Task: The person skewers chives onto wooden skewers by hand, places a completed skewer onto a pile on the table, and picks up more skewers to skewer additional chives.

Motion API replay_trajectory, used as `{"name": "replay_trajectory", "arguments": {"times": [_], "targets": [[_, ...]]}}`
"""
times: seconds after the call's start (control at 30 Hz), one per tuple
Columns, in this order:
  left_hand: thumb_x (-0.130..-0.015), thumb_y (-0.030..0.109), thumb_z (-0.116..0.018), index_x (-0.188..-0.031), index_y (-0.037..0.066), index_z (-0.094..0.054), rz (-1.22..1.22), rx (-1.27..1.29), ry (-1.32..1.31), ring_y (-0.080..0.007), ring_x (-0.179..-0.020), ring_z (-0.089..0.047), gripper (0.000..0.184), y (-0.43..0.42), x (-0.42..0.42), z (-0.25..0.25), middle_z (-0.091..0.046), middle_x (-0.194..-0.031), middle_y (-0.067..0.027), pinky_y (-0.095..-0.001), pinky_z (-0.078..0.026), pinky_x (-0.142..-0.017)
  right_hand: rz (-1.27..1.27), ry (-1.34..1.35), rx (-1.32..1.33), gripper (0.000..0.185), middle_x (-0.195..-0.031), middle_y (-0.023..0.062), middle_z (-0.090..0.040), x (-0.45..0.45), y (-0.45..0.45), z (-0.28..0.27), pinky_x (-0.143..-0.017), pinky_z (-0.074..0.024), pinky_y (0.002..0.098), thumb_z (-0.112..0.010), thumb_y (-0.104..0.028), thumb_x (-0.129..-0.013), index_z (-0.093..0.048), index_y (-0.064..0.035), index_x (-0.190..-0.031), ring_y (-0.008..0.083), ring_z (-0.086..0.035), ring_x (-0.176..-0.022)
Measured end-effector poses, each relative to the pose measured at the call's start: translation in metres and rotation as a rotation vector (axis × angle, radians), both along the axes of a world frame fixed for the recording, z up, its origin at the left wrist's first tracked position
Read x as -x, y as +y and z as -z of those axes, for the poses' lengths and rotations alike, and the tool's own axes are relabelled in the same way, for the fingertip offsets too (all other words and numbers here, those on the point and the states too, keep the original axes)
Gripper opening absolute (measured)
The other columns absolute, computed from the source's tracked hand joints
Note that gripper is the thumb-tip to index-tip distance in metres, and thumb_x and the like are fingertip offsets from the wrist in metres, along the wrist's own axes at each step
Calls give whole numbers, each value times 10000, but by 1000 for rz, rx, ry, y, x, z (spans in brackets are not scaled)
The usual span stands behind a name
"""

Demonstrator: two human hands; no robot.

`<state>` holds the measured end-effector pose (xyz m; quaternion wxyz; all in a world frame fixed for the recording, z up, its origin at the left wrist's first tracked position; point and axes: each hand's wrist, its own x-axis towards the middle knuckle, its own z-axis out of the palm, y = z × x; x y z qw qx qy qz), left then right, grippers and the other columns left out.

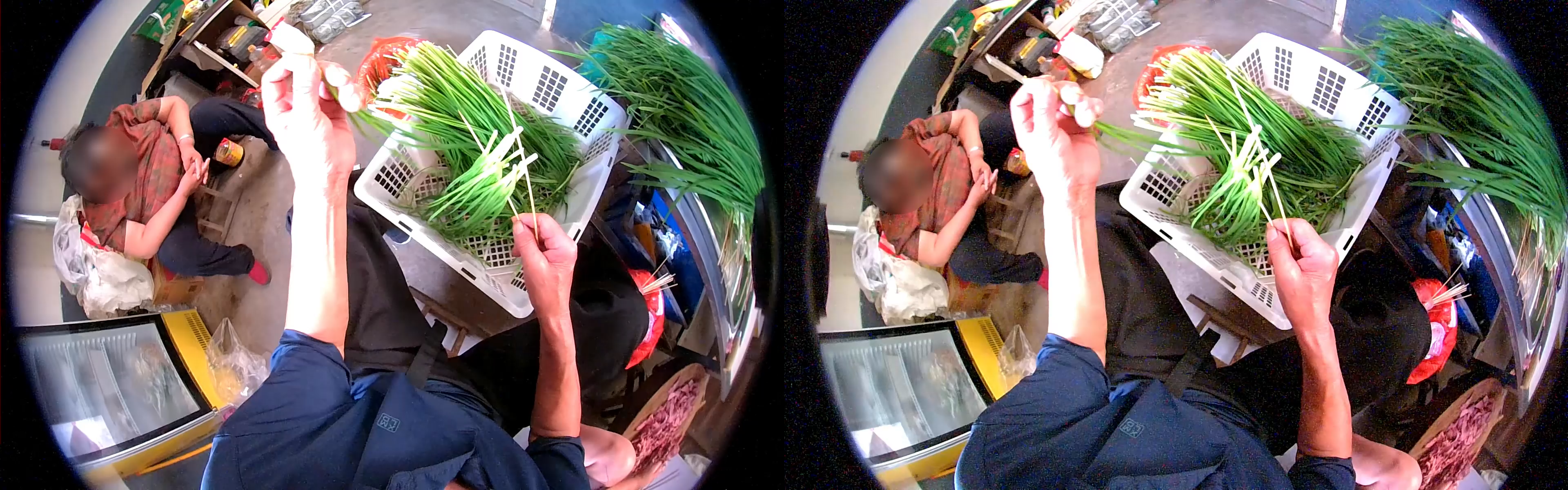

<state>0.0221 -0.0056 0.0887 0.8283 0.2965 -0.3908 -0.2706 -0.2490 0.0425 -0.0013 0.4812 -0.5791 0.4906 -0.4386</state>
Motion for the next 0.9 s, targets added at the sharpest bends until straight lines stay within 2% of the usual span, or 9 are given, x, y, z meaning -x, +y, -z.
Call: {"name": "replay_trajectory", "arguments": {"times": [0.13, 0.23, 0.3, 0.47, 0.57, 0.7, 0.9], "targets": [[-970, 164, -566, -995, 93, -546, 48, -114, -60, -130, -539, -434, 78, 10, 8, -4, -567, -773, -59, -292, -424, -544, -12, 4, 9, 92, -631, -58, -513, -1, 1, 2, -509, -350, 212, -647, -80, -900, -658, 11, -889, 23, -418, -576], [-949, 96, -560, -1066, 20, -555, 251, -175, 57, -133, -655, -488, 140, 6, 8, 23, -579, -845, -56, -328, -457, -700, -13, -3, 11, 94, -634, -59, -510, 0, 0, 1, -509, -346, 211, -646, -81, -901, -657, 10, -886, 23, -416, -576], [-918, 43, -578, -1157, 6, -556, 321, -144, 67, -155, -774, -552, 243, 4, 5, 44, -632, -965, -96, -335, -466, -766, -21, -11, 11, 94, -635, -60, -510, 2, 1, 0, -509, -345, 211, -645, -82, -902, -657, 10, -885, 23, -415, -577], [-916, 29, -591, -1205, 25, -562, 187, -271, 12, -172, -755, -597, 290, 5, 3, 61, -657, -973, -115, -298, -497, -697, -29, 13, -3, 88, -637, -62, -512, -1, 2, -1, -514, -348, 212, -642, -76, -899, -657, 11, -888, 21, -412, -581], [-923, 37, -591, -1228, 28, -554, 173, -340, -83, -155, -713, -591, 308, 5, 1, 69, -655, -936, -105, -285, -492, -643, -32, 23, -7, 85, -639, -64, -512, -2, 2, -1, -516, -347, 211, -641, -72, -899, -658, 11, -889, 18, -408, -584], [-930, 44, -584, -1243, 8, -541, 262, -365, -36, -125, -744, -569, 318, 3, 3, 74, -639, -938, -68, -255, -442, -625, -42, 1, -12, 84, -642, -66, -511, -3, 3, -1, -520, -350, 207, -640, -72, -899, -659, 10, -892, 16, -407, -587], [-914, 31, -602, -1149, -8, -569, 342, -343, 5, -157, -788, -581, 241, 2, 10, 76, -656, -1011, -97, -259, -452, -714, -83, 15, -33, 84, -649, -63, -521, -3, 6, -4, -528, -361, 203, -637, -73, -901, -661, 7, -901, 18, -421, -595]]}}
